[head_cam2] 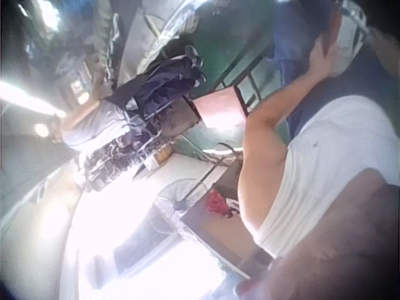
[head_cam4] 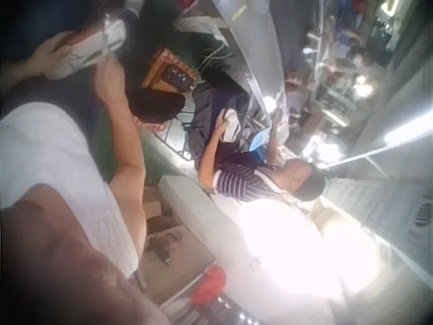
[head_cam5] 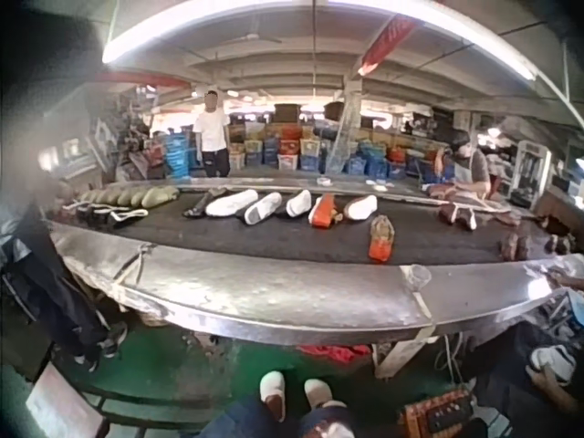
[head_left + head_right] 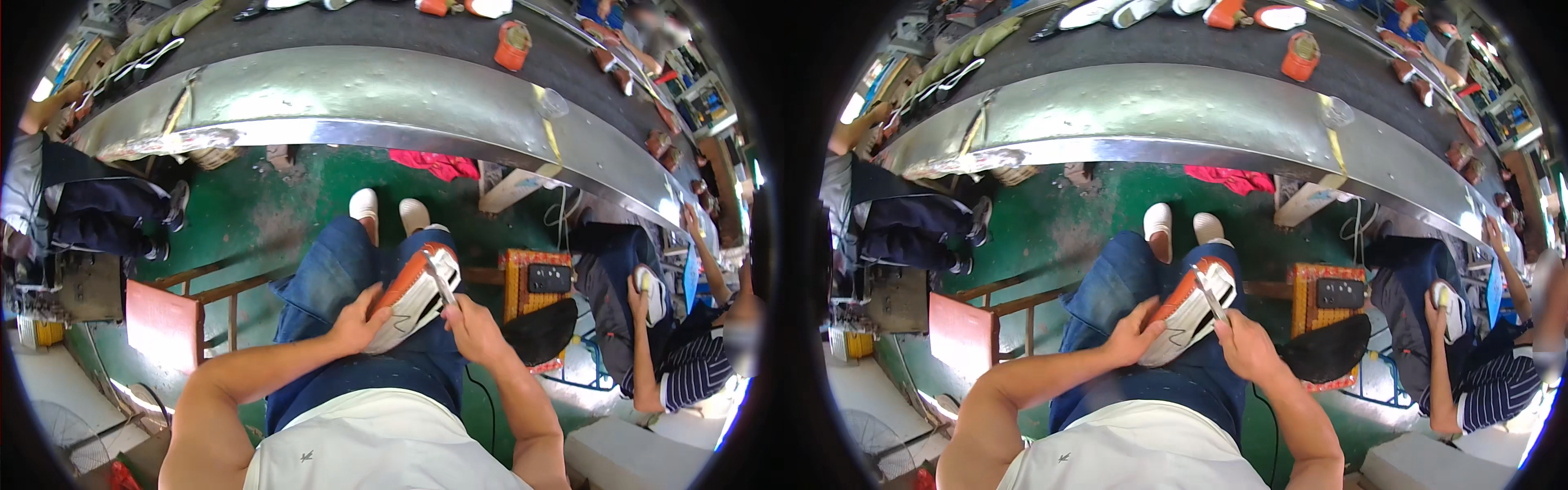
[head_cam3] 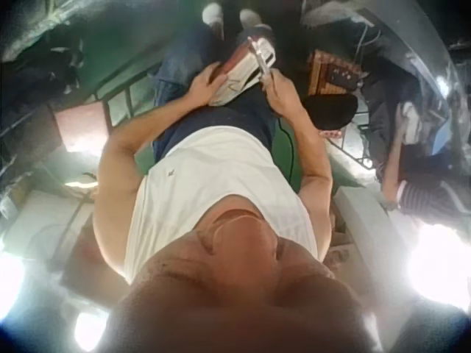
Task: Manually lasting shoes by pulling the upper material over the last using pincers and securing it.
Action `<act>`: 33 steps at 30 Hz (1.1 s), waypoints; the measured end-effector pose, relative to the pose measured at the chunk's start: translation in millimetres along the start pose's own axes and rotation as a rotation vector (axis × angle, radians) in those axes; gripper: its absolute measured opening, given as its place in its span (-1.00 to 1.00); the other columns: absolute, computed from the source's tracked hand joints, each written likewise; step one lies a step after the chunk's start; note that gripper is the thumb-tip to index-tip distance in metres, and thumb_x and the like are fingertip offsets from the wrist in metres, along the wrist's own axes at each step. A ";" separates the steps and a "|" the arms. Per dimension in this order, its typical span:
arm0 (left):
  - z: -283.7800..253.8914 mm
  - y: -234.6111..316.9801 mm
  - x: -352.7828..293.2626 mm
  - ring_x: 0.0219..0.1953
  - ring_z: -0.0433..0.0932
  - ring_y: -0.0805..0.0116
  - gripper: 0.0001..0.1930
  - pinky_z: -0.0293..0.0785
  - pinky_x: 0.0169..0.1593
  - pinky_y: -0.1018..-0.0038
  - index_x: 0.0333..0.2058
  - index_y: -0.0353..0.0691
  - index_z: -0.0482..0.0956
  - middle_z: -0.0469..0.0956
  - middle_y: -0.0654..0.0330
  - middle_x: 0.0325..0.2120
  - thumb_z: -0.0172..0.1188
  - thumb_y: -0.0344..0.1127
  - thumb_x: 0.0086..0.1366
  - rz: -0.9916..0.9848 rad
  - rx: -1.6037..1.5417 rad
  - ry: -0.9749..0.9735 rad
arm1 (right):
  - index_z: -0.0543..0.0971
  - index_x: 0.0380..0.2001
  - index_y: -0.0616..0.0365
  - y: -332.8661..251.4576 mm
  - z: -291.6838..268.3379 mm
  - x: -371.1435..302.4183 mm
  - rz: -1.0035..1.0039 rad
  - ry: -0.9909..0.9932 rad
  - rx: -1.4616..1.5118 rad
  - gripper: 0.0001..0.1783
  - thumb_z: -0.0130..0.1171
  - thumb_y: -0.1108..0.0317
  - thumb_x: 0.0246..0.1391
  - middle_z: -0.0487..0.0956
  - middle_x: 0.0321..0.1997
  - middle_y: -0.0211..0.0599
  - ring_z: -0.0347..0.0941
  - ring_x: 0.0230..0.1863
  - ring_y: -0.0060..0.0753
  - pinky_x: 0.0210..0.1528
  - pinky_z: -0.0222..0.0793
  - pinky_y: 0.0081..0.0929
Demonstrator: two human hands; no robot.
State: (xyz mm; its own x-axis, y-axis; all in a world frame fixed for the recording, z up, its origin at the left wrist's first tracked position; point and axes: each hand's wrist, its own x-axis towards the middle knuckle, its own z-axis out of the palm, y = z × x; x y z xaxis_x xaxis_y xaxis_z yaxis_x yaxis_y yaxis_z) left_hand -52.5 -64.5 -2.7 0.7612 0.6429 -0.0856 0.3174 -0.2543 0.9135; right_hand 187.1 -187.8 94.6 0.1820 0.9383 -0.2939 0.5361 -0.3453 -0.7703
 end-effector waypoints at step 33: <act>-7.9 36.0 13.9 -0.33 0.64 -0.14 -0.76 0.59 -0.24 0.11 -0.05 -0.28 0.63 0.64 -0.15 -0.38 0.08 -0.38 0.39 0.060 0.381 0.033 | 0.42 0.15 0.37 29.5 1.5 -32.3 -0.236 -0.092 -0.134 -0.48 0.18 0.29 0.21 0.54 0.05 0.20 0.51 0.05 0.23 0.12 0.38 -0.03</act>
State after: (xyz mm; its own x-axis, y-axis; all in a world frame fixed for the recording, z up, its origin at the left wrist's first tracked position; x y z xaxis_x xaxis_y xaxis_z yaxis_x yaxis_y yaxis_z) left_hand -34.9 -59.0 32.1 0.7679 0.6403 -0.0181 0.4651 -0.5379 0.7030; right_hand 195.8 -228.3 80.6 -0.0325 0.9849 -0.1703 0.6604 -0.1067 -0.7433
